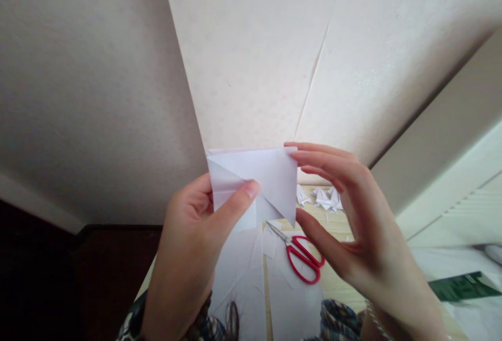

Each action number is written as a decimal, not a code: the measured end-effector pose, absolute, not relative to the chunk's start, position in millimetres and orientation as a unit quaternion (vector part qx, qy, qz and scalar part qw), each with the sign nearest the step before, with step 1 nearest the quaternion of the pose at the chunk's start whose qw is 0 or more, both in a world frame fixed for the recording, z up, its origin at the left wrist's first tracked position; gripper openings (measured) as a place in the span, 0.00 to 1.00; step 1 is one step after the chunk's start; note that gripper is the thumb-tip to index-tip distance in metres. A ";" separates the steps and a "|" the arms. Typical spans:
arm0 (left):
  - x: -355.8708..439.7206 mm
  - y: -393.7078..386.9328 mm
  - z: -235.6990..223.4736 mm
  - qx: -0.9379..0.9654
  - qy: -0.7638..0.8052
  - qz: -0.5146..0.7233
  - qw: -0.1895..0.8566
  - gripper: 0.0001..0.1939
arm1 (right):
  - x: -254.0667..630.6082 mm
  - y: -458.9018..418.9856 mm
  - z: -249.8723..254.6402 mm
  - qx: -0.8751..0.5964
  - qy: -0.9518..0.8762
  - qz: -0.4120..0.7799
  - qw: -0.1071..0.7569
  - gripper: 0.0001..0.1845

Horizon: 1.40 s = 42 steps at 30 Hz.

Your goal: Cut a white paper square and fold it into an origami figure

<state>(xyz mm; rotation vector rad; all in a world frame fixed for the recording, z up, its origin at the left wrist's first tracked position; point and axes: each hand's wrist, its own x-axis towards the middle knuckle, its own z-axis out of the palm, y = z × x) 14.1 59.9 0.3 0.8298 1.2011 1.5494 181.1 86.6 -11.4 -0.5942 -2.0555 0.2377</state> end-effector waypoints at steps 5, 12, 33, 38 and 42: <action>13.0 59.5 0.4 0.353 0.513 0.612 0.487 0.04 | 177.0 84.4 -10.1 -0.255 -0.814 0.067 0.517 0.21; 13.1 59.1 -2.8 0.363 0.503 0.614 0.488 0.04 | 176.8 84.3 -9.1 -0.278 -0.807 0.045 0.520 0.13; 14.3 63.8 -2.7 0.396 0.446 0.614 0.518 0.08 | 166.6 84.8 -9.3 -0.258 -0.743 0.167 0.595 0.09; 13.1 63.0 -0.9 0.412 0.443 0.619 0.500 0.10 | 167.3 84.3 -10.2 -0.261 -0.748 0.180 0.583 0.13; 14.0 63.3 -0.9 0.424 0.436 0.629 0.484 0.11 | 167.1 82.7 -10.5 -0.256 -0.758 0.171 0.575 0.14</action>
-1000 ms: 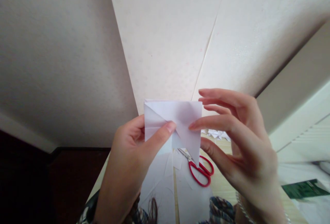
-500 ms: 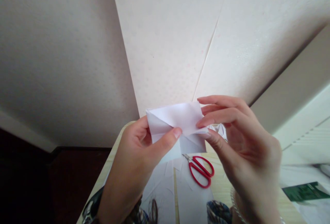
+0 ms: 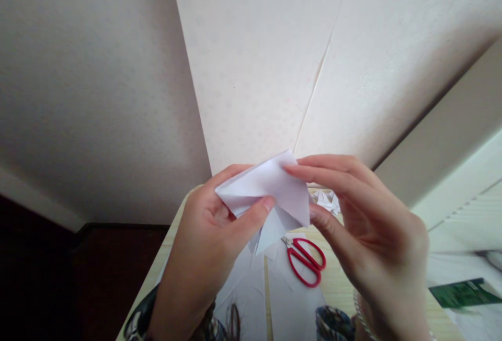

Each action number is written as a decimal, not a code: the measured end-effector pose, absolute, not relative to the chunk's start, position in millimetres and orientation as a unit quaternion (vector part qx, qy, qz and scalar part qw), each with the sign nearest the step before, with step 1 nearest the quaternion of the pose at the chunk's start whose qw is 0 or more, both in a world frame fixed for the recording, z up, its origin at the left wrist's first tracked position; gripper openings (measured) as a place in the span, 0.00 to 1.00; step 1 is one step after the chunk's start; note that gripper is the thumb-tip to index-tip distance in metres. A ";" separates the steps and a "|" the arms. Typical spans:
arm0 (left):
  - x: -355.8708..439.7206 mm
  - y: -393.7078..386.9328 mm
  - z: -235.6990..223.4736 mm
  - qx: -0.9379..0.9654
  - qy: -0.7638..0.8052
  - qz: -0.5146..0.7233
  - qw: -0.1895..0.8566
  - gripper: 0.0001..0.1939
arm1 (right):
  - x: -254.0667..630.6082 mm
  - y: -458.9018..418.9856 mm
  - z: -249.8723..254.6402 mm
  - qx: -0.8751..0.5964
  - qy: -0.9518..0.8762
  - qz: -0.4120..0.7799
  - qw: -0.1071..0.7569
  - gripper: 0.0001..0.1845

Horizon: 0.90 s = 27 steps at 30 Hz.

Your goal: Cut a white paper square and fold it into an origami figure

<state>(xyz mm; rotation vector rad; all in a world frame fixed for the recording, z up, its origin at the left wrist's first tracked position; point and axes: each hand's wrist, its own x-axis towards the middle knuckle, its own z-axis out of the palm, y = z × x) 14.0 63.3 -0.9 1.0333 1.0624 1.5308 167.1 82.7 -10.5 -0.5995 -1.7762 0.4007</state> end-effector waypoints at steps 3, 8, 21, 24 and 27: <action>14.8 63.3 -0.4 0.432 0.434 0.634 0.472 0.11 | 166.2 82.8 -10.9 -0.263 -0.759 0.159 0.574 0.15; 14.5 63.0 0.0 0.435 0.449 0.625 0.467 0.09 | 166.4 85.0 -10.3 -0.260 -0.758 0.160 0.576 0.11; 13.5 61.0 3.2 0.452 0.504 0.540 0.499 0.05 | 161.1 80.7 -14.4 -0.327 -0.682 0.226 0.615 0.06; 14.2 60.1 4.0 0.467 0.528 0.523 0.479 0.03 | 160.6 80.5 -13.7 -0.333 -0.671 0.239 0.618 0.05; 14.3 60.9 1.4 0.476 0.538 0.524 0.457 0.03 | 159.9 81.2 -13.5 -0.334 -0.670 0.246 0.616 0.04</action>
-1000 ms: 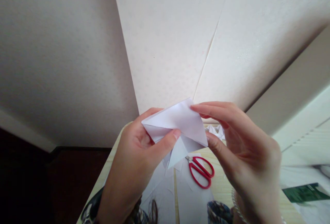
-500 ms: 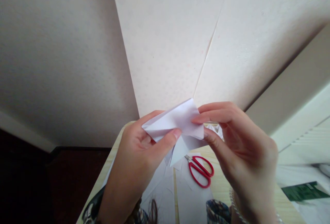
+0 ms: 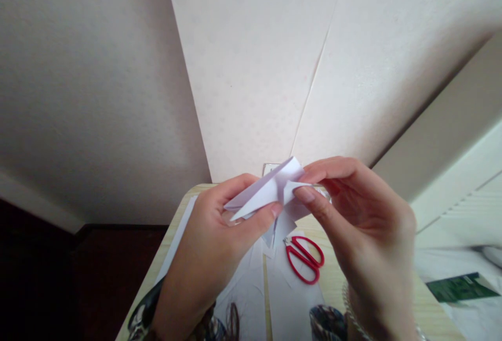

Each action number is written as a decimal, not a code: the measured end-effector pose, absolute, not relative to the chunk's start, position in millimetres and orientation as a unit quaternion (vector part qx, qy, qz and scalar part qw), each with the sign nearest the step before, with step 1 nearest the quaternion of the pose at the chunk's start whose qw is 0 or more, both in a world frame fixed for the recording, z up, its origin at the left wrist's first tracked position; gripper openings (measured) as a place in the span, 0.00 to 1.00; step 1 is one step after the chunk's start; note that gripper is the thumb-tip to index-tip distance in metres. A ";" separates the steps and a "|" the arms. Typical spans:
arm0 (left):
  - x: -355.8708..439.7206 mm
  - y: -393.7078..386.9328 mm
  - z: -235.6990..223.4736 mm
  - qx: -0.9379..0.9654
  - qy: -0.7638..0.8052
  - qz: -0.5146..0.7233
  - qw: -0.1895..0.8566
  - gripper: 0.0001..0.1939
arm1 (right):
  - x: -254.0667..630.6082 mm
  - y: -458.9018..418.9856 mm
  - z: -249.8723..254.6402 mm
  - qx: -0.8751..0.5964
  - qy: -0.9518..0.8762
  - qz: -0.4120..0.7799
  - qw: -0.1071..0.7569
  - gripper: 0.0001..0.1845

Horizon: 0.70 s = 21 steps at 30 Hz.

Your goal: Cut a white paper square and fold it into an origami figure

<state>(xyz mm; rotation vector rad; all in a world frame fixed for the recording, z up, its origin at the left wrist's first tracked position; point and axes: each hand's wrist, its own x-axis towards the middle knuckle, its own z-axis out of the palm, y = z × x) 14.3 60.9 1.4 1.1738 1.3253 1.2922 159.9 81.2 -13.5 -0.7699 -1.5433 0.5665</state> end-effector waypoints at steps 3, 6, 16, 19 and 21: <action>12.9 63.0 -3.0 0.502 0.526 0.529 0.437 0.03 | 159.6 82.1 -13.7 -0.335 -0.668 0.246 0.617 0.05; 11.1 64.5 -4.6 0.545 0.509 0.521 0.414 0.04 | 159.9 82.5 -13.8 -0.335 -0.674 0.245 0.611 0.05; 13.1 62.5 7.0 0.560 0.527 0.506 0.391 0.08 | 156.8 80.1 -14.1 -0.350 -0.674 0.249 0.601 0.06; 11.6 62.3 7.6 0.565 0.524 0.498 0.397 0.09 | 157.3 79.6 -13.8 -0.349 -0.675 0.242 0.603 0.07; 10.9 61.8 7.7 0.563 0.517 0.500 0.408 0.11 | 157.8 79.2 -13.5 -0.349 -0.677 0.238 0.602 0.07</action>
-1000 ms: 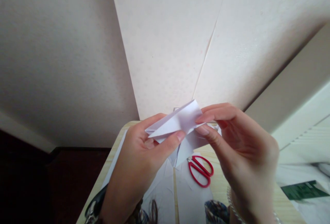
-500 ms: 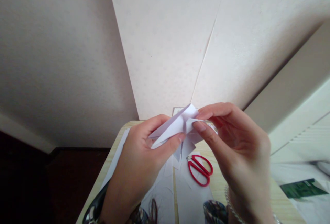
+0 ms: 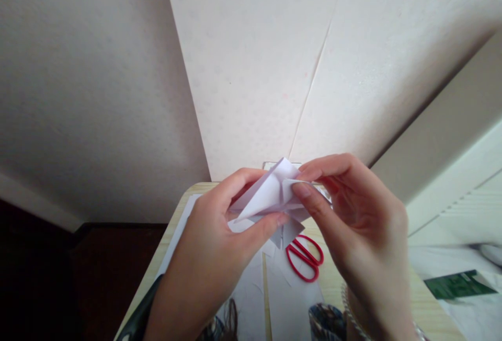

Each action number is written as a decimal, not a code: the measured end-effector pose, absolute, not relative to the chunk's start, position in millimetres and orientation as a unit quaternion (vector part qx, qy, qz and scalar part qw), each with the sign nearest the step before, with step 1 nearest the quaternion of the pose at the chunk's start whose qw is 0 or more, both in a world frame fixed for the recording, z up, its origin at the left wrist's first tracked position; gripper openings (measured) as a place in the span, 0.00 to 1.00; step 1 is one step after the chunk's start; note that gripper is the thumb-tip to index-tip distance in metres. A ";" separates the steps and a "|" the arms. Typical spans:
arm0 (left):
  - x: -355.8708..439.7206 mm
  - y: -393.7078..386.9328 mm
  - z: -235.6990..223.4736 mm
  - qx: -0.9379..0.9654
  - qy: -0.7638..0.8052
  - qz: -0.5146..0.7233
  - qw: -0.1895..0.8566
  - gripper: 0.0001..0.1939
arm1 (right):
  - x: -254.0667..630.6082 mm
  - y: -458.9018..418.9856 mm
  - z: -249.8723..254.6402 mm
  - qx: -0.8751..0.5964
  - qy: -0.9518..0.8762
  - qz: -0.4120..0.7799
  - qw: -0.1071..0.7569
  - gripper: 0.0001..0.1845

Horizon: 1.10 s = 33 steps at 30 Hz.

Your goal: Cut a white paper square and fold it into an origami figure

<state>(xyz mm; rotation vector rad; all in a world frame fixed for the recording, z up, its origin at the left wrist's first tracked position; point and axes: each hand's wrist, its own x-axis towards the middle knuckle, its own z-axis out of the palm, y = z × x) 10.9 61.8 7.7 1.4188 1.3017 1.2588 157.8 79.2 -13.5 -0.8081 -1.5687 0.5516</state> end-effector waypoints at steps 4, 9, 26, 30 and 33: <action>11.0 60.4 9.0 0.547 0.528 0.505 0.408 0.09 | 158.1 78.8 -13.1 -0.350 -0.680 0.233 0.601 0.08; 11.6 59.9 11.0 0.552 0.540 0.495 0.398 0.06 | 158.1 77.2 -13.7 -0.354 -0.681 0.230 0.598 0.08; 15.6 57.0 8.1 0.535 0.535 0.507 0.414 0.03 | 153.9 75.5 -12.7 -0.355 -0.666 0.235 0.612 0.08; 15.6 57.1 7.0 0.543 0.535 0.511 0.397 0.02 | 152.1 75.9 -13.0 -0.352 -0.656 0.247 0.620 0.08; 15.3 58.3 6.3 0.558 0.547 0.500 0.373 0.03 | 152.1 78.3 -13.6 -0.350 -0.656 0.260 0.617 0.08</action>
